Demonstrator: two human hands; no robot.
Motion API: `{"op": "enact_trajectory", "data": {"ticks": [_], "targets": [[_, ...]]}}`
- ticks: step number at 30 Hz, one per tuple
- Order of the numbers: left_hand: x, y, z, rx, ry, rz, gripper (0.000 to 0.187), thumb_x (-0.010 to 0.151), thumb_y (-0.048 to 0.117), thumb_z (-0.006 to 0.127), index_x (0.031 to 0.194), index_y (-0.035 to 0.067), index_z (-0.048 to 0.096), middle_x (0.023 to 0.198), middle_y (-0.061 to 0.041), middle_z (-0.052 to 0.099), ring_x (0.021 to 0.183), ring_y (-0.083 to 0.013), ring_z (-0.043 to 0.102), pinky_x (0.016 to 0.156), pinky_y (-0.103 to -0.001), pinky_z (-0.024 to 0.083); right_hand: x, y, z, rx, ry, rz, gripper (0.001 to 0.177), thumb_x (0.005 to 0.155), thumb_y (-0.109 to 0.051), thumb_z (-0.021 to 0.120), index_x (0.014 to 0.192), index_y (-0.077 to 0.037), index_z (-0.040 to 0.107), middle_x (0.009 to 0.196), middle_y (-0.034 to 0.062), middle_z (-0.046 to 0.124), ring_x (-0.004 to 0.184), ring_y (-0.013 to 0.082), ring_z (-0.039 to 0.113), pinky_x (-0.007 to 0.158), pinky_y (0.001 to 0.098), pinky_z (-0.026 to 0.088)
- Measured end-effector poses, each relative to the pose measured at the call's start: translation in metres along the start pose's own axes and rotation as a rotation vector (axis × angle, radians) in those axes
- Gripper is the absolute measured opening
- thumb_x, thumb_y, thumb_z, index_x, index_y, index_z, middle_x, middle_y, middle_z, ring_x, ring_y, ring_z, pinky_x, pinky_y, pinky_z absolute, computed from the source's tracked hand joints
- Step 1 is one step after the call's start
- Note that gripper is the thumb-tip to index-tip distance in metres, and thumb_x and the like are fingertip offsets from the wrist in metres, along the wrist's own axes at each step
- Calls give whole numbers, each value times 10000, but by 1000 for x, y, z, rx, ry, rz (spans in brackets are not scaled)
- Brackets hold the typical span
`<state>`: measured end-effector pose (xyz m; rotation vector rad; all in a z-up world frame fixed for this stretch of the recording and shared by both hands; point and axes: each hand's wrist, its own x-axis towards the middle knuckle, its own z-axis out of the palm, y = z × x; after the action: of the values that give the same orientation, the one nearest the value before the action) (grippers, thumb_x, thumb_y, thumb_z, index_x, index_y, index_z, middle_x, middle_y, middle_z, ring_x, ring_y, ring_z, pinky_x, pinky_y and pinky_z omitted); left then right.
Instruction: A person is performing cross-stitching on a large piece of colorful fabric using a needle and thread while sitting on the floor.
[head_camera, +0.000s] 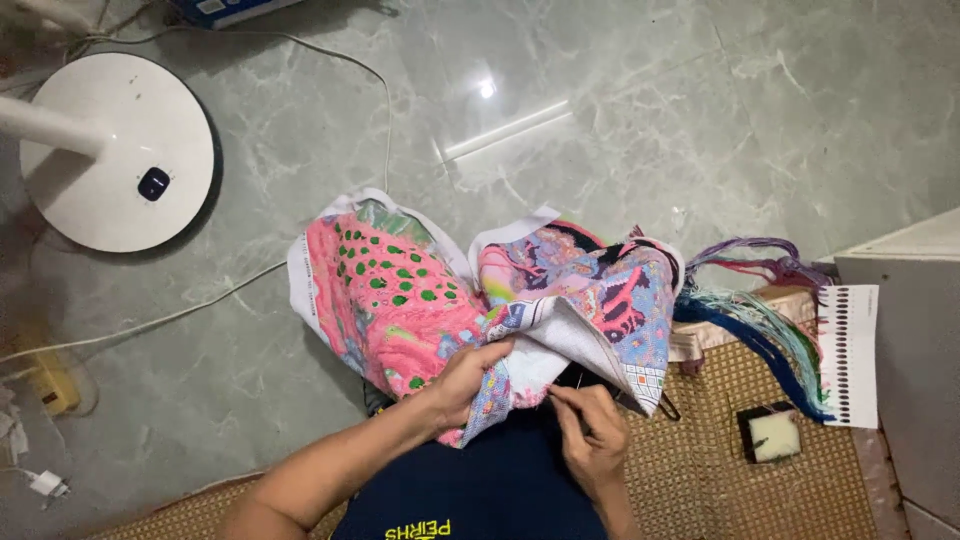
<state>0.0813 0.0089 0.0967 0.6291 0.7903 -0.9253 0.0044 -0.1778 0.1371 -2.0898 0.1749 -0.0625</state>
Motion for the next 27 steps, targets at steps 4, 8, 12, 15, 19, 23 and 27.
{"op": "enact_trajectory", "data": {"ticks": [4,8,12,15,19,23,27], "targets": [[-8,3,5,3,-23,27,299,1013,111,549,1227,-56,673,940,-128,733,688,-148,660,569,-267,526,6,-13,-4,-8,21,0,199,814,44,718,996,-24,763,830,31,665,594,93,524,522,212,419],[-15,6,12,79,-99,80,274,1018,97,522,1212,-29,668,895,-105,714,657,-121,627,542,-255,493,4,7,-8,-56,-20,-108,275,795,40,732,1038,-84,773,853,33,684,577,92,543,486,219,439],[-20,9,16,83,-125,76,280,1022,102,508,1219,-27,658,920,-109,711,689,-131,635,585,-268,516,4,10,-11,-92,-50,-138,324,756,63,717,1044,-74,774,862,36,693,589,95,552,518,212,455],[-25,12,24,123,-104,101,336,1000,93,506,1269,-41,656,1016,-145,736,762,-159,672,635,-276,544,8,3,-12,-103,-66,-126,333,756,64,712,1054,-72,775,838,44,685,575,110,564,499,227,458],[-21,6,23,278,-11,171,370,956,110,531,1269,-65,621,1154,-205,702,1003,-241,668,915,-355,549,8,2,-13,-127,-80,-138,311,757,52,719,1041,-62,773,777,23,634,563,109,518,495,237,432],[-19,3,18,276,-28,205,363,945,103,545,1243,-75,648,1148,-193,711,1002,-226,661,898,-331,539,11,-3,-17,-118,-110,-114,288,749,51,726,1012,-56,779,756,25,632,590,118,536,523,238,437],[-16,1,17,292,2,190,387,933,123,553,1257,-78,616,1241,-205,681,1156,-253,636,1050,-359,495,14,-5,-16,-100,-95,-141,287,750,51,743,1018,-47,777,768,22,630,593,111,542,531,228,447]]}}
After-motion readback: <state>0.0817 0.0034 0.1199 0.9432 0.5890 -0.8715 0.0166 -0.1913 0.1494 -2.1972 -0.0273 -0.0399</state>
